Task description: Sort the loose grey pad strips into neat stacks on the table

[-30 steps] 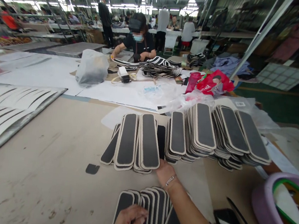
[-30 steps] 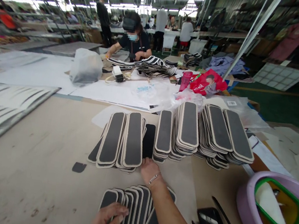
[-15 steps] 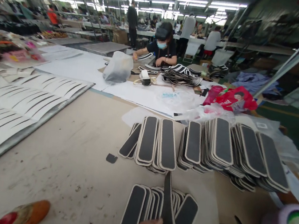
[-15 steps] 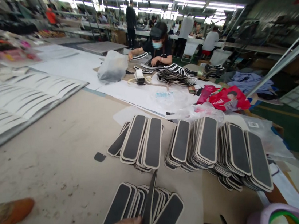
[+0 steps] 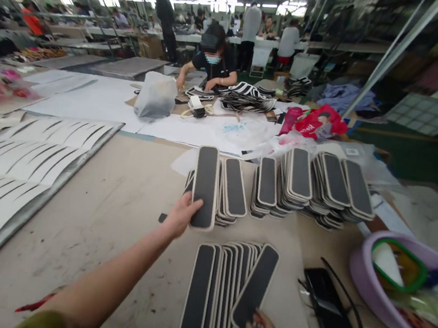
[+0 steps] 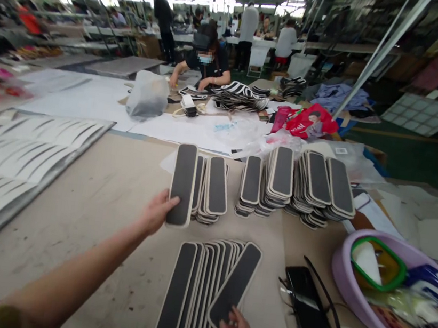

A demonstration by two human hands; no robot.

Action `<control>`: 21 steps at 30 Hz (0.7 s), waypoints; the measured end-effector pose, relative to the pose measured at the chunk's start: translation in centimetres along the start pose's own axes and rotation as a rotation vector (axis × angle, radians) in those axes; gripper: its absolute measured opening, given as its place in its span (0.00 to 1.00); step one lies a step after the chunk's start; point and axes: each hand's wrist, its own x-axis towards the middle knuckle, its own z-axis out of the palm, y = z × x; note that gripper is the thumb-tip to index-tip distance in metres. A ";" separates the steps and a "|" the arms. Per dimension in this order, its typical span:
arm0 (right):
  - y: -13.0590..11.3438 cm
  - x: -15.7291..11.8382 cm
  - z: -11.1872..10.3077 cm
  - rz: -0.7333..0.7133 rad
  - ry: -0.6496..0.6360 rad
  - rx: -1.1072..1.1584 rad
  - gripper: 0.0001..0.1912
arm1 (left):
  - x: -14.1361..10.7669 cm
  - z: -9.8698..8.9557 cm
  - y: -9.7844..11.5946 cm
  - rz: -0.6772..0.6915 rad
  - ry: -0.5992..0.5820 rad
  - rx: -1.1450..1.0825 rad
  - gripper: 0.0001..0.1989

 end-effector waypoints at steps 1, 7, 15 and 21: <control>0.4 0.8 -0.1 0.008 0.000 -0.011 0.25 | 1.9 0.1 -0.1 -0.023 0.055 0.127 0.17; -1.0 5.2 0.6 0.097 -0.015 -0.485 0.41 | 7.1 -0.2 -0.4 -0.114 0.171 0.446 0.22; -1.1 7.9 1.3 0.133 0.025 -0.471 0.46 | -2.0 -1.8 -4.6 0.250 0.300 0.792 0.29; -3.5 6.0 -2.2 -0.113 -0.037 -0.463 0.21 | -13.3 -1.3 -13.9 -0.467 0.105 0.323 0.36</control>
